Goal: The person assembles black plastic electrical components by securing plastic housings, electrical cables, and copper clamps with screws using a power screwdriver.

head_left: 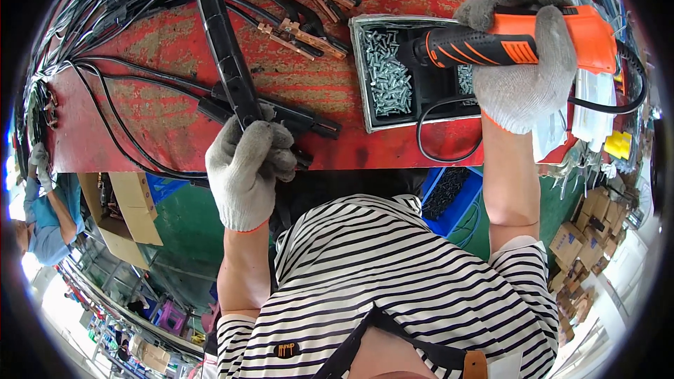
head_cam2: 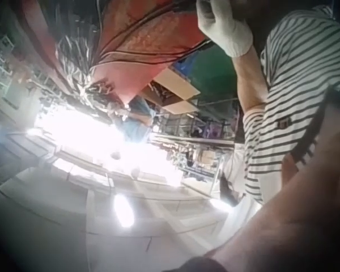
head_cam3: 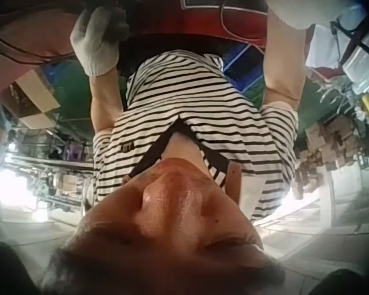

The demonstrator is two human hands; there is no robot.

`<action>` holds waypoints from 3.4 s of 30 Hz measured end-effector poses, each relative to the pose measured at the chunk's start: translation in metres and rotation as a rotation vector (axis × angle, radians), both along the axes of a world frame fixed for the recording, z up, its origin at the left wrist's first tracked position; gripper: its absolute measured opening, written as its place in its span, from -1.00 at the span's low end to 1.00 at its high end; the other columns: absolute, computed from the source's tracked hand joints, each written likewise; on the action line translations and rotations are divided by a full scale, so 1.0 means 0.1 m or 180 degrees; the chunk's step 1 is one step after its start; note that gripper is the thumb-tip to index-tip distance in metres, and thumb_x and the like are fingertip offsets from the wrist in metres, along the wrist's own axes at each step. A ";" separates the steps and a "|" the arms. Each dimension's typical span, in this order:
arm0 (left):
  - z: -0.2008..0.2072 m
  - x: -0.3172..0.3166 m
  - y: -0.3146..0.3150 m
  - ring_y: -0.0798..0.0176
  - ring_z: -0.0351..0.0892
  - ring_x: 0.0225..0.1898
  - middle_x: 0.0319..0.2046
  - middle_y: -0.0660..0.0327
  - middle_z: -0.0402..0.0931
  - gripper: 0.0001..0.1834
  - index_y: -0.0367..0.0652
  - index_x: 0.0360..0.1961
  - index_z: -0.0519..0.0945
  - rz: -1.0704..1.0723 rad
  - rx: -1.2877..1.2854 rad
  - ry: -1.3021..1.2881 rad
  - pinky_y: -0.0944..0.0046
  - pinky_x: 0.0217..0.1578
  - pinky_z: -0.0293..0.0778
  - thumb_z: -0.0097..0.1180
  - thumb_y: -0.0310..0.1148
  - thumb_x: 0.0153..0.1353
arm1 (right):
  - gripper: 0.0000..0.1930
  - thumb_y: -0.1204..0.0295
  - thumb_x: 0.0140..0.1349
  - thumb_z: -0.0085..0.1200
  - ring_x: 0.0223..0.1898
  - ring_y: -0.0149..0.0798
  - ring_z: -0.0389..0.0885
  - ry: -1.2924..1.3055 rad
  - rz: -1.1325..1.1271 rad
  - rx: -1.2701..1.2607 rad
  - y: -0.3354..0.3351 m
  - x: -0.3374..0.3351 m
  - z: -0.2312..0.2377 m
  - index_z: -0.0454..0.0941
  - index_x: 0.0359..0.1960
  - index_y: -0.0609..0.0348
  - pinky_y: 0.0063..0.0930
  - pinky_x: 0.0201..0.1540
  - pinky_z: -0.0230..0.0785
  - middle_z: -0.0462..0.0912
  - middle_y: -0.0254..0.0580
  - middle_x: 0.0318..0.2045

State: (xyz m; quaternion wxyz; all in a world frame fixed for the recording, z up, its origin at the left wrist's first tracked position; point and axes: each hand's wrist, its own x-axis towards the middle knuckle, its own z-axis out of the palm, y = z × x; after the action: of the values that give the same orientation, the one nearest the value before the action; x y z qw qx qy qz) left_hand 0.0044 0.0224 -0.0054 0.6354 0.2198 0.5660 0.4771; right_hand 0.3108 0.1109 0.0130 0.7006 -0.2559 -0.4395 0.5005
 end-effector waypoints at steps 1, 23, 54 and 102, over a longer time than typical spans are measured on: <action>0.00 0.00 0.00 0.33 0.61 -0.57 -0.37 0.05 0.67 -0.71 -0.40 0.01 0.55 -0.0044 -0.0005 0.0028 0.38 -0.60 0.46 0.14 -0.38 0.40 | -0.72 0.25 0.41 -0.02 -0.33 -0.11 0.61 -0.0062 -0.0053 -0.0011 0.01 -0.01 -0.01 0.55 0.07 -0.02 -0.01 -0.15 0.41 0.70 -0.04 -0.09; 0.01 -0.03 0.08 0.39 0.55 -0.57 -0.36 0.11 0.67 -0.63 -0.40 0.07 0.56 -0.0231 -0.0188 0.0111 0.40 -0.56 0.39 0.17 -0.33 0.36 | -0.68 0.20 0.28 0.07 -0.36 -0.15 0.54 0.0059 -0.0230 -0.0175 -0.07 -0.12 0.35 0.60 -0.03 0.07 -0.08 -0.11 0.31 0.66 -0.08 -0.15; 0.06 -0.23 -0.03 0.38 0.59 -0.55 -0.41 0.15 0.64 -0.65 -0.39 0.00 0.59 -0.0341 -0.0314 -0.0572 0.40 -0.55 0.44 0.29 -0.40 0.26 | -0.53 0.03 0.30 0.11 -0.32 -0.16 0.58 -0.0011 0.0239 0.0237 -0.01 -1.21 0.73 0.59 0.00 0.18 0.02 -0.05 0.41 0.66 -0.09 -0.17; -0.22 -0.14 -0.05 0.37 0.61 -0.58 -0.48 0.17 0.63 -0.80 -0.42 -0.19 0.61 -0.0264 0.0014 0.0049 0.37 -0.55 0.53 0.19 -0.44 0.32 | -0.71 0.34 0.41 0.14 -0.56 -0.25 0.61 -0.0803 0.0184 0.0268 0.16 -1.93 0.70 0.32 0.01 0.11 -0.27 -0.44 0.61 0.60 -0.12 -0.38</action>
State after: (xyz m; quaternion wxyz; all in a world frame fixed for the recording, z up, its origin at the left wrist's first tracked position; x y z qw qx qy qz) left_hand -0.0095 0.0169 -0.0278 0.6497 0.2481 0.5603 0.4499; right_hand 0.1176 0.1267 0.0833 0.6351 -0.2743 -0.5520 0.4654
